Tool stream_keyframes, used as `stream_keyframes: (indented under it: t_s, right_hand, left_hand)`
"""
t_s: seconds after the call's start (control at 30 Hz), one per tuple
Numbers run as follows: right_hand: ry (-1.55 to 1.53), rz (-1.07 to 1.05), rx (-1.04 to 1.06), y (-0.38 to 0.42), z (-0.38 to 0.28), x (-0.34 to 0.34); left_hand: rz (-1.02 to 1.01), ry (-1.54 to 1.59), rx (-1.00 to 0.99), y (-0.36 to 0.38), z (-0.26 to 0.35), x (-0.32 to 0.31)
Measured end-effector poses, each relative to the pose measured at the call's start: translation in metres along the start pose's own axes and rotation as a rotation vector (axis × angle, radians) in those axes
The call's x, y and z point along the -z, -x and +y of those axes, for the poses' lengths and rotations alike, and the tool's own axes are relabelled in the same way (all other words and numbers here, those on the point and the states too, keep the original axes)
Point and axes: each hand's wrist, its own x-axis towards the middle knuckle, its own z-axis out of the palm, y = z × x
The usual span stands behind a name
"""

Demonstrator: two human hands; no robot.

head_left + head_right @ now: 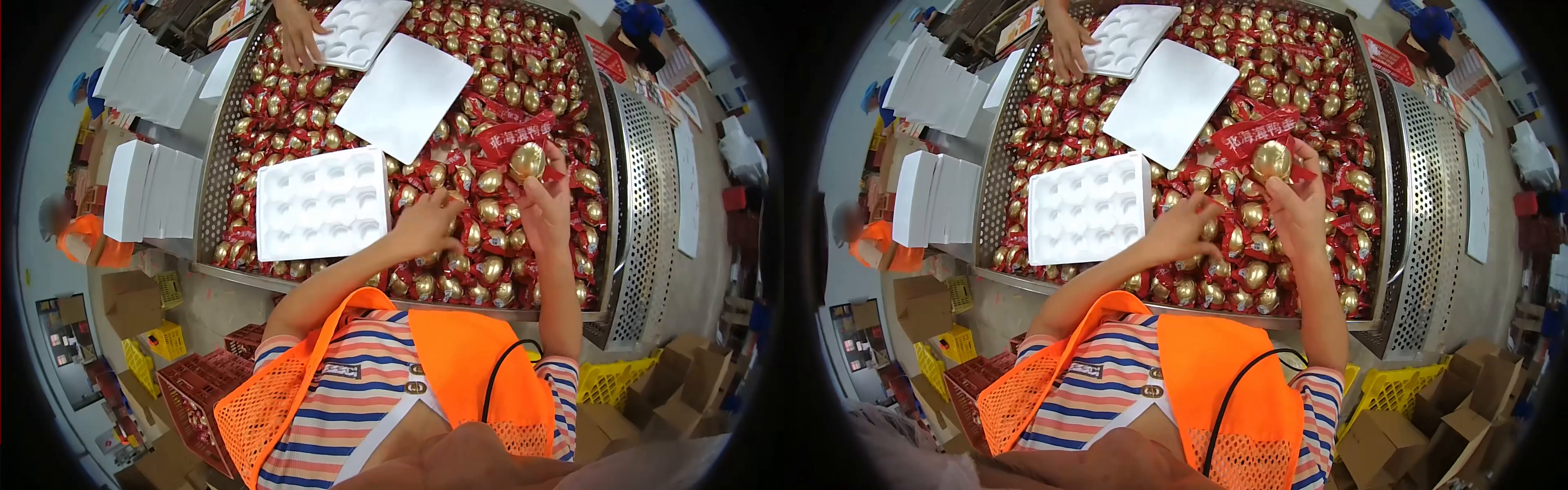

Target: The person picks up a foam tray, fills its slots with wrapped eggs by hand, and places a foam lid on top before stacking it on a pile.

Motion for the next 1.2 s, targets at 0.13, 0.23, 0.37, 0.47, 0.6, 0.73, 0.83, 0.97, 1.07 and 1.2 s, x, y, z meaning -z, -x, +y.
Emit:
stream_keyframes:
  t_s: [0.13, 0.23, 0.37, 0.47, 0.6, 0.73, 0.83, 0.97, 1.07, 1.2]
  right_hand:
    - [-0.295, -0.034, -0.215, 0.001, 0.011, 0.018]
    - [-0.481, 0.024, -0.424, -0.003, 0.017, 0.026]
    - [-0.490, 0.036, -0.404, -0.007, 0.022, 0.029]
    - [-0.402, 0.136, -0.296, -0.006, 0.024, 0.026]
    - [-0.057, 0.053, -0.311, -0.006, 0.017, 0.010]
    - [0.108, -0.069, -0.442, -0.011, 0.036, -0.003]
    - [0.413, -0.218, -0.395, -0.023, 0.048, -0.038]
    - [0.864, -0.397, -0.147, -0.042, 0.080, -0.084]
    - [1.163, -0.564, 0.286, -0.056, 0.114, -0.107]
    - [1.614, -0.732, 0.104, -0.070, 0.131, -0.131]
  left_hand:
    - [-0.011, -0.036, 0.017, -0.008, -0.017, -0.020]
    - [0.062, 0.075, 0.019, -0.006, -0.029, -0.015]
    - [0.079, 0.475, 0.154, -0.007, -0.044, 0.011]
    - [0.044, 1.023, 0.129, 0.007, -0.066, 0.033]
    - [0.078, 1.721, 0.185, 0.046, -0.061, 0.062]
    - [0.138, 2.136, 0.094, 0.080, -0.088, 0.072]
    - [0.464, 1.851, 0.145, 0.105, -0.119, 0.077]
    - [0.698, 1.626, 0.235, 0.146, -0.165, 0.102]
    - [0.805, 1.698, 0.293, 0.163, -0.205, 0.091]
    - [0.870, 1.902, 0.285, 0.170, -0.211, 0.086]
